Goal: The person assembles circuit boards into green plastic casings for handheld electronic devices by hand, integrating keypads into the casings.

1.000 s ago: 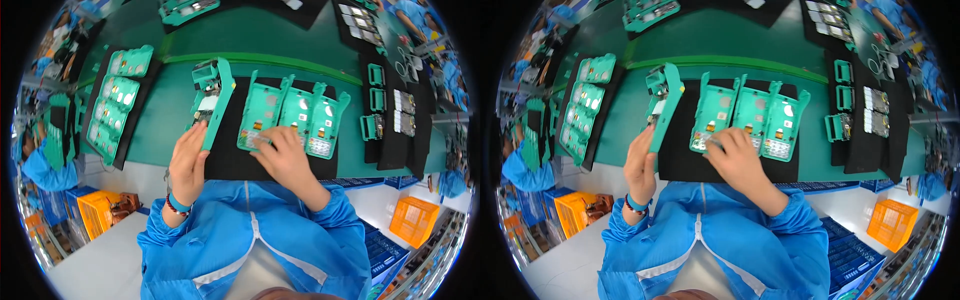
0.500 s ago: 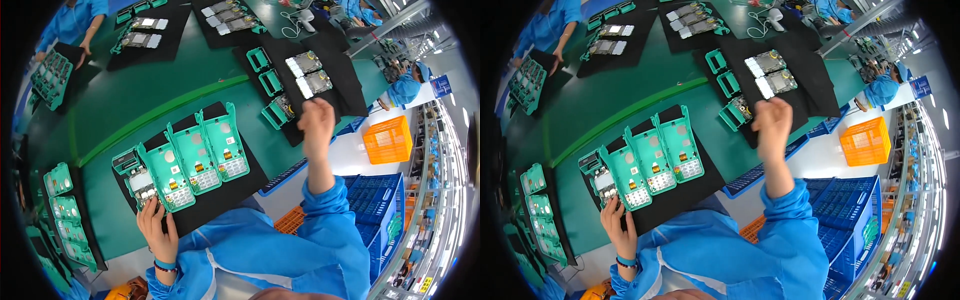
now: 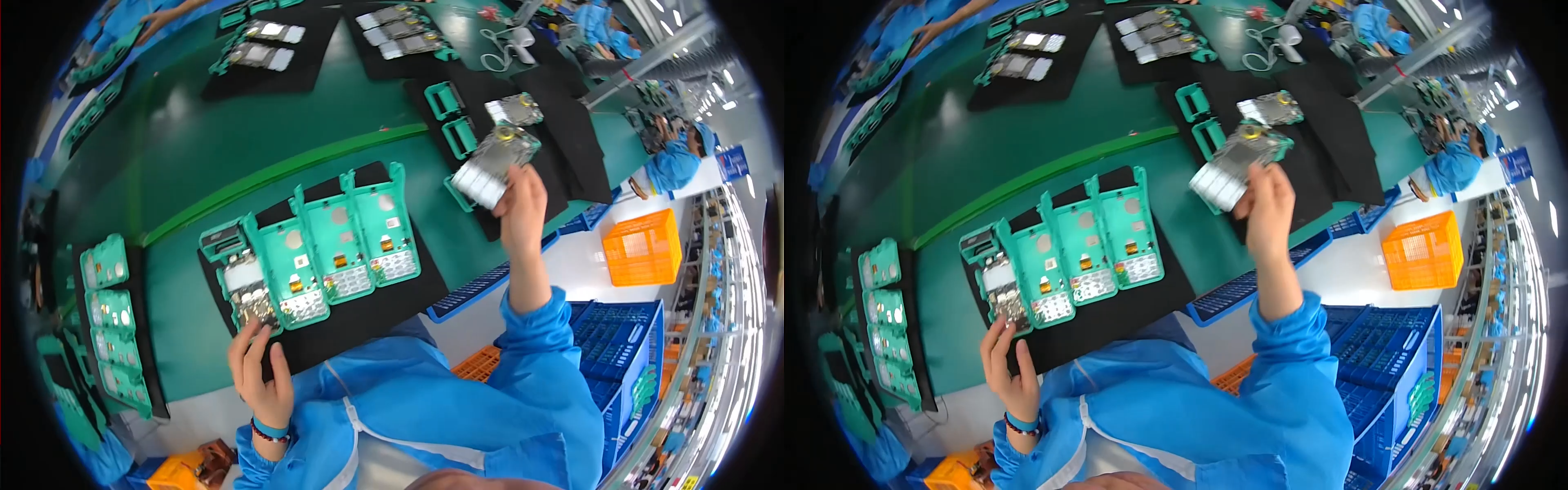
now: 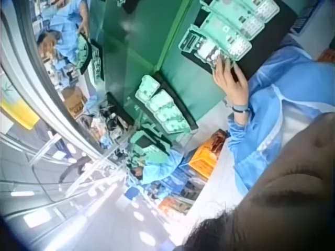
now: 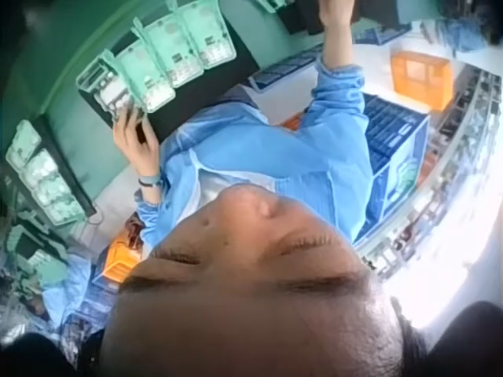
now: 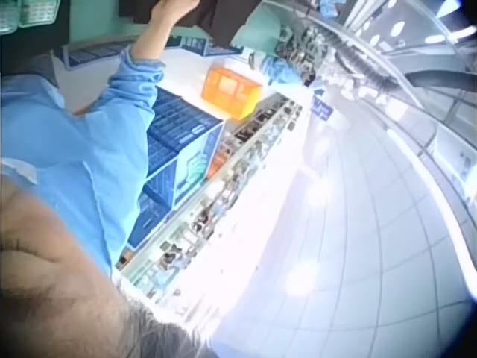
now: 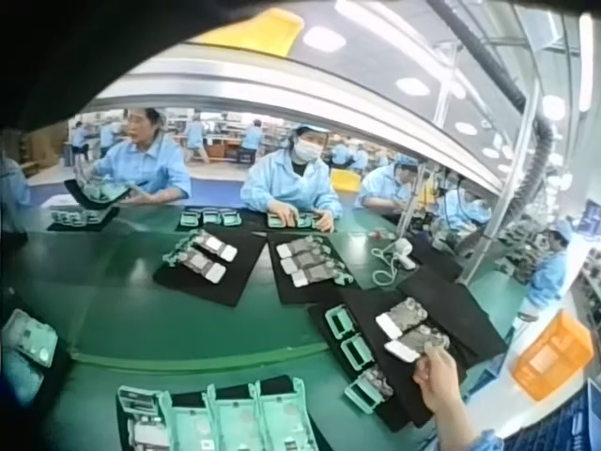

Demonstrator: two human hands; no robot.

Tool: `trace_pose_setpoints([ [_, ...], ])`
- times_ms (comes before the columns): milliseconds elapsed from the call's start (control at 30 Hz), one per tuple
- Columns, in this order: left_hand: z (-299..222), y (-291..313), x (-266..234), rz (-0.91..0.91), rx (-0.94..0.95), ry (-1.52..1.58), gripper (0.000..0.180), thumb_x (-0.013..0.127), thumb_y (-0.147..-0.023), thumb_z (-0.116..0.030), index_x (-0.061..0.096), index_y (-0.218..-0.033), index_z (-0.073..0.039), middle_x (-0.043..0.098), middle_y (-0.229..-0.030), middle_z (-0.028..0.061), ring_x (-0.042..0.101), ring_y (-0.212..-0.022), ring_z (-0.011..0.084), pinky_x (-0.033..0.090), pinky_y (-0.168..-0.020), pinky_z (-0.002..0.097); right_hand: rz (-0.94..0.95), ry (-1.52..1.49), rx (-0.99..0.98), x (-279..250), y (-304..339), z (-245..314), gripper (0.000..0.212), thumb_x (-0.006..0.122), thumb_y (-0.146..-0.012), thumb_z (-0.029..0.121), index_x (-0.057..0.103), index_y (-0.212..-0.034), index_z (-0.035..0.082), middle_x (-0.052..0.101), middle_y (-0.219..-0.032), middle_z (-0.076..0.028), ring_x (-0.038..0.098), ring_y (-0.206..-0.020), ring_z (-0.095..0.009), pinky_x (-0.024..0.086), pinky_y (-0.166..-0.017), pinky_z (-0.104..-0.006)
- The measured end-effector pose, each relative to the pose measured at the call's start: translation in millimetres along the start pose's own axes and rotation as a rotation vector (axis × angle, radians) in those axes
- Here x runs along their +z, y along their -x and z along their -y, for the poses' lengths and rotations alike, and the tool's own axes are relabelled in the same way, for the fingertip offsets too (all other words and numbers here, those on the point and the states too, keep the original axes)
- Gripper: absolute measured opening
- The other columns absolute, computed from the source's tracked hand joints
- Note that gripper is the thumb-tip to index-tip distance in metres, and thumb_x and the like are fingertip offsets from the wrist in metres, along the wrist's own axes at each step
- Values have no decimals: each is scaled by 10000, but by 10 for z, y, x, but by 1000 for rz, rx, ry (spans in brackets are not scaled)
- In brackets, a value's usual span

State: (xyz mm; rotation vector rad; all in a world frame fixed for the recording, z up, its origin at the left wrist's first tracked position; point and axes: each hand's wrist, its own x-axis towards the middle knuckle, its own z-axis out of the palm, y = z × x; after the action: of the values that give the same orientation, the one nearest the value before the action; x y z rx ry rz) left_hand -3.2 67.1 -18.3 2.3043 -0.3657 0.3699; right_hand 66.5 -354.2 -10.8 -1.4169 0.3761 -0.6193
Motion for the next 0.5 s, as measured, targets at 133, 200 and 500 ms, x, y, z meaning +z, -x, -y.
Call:
trace_pose_setpoints([
  [133,-259,-109,53,75,-315,611,393,635,-930,63,583,-1320,62,651,-1225,169,675,-1103,238,514,-970,339,389,113,86,735,996,13,164,578,-1022,108,588,-894,7,571,-690,8,535,-546,-50,430,-474,-219],
  [200,-354,-346,156,175,-370,808,497,673,-926,37,513,-1396,47,628,-1286,154,628,-1190,233,492,-1021,351,540,91,-35,862,1321,-126,236,631,-990,70,521,-788,15,521,-639,12,442,-543,-31,363,-485,-231],
  [500,-380,-337,287,115,-573,1274,294,643,-965,19,558,-1244,53,688,-1169,110,647,-1061,128,514,-927,265,840,156,-58,1018,1791,-149,200,671,-963,89,578,-803,13,591,-660,-78,557,-522,-111,422,-492,-269],
])
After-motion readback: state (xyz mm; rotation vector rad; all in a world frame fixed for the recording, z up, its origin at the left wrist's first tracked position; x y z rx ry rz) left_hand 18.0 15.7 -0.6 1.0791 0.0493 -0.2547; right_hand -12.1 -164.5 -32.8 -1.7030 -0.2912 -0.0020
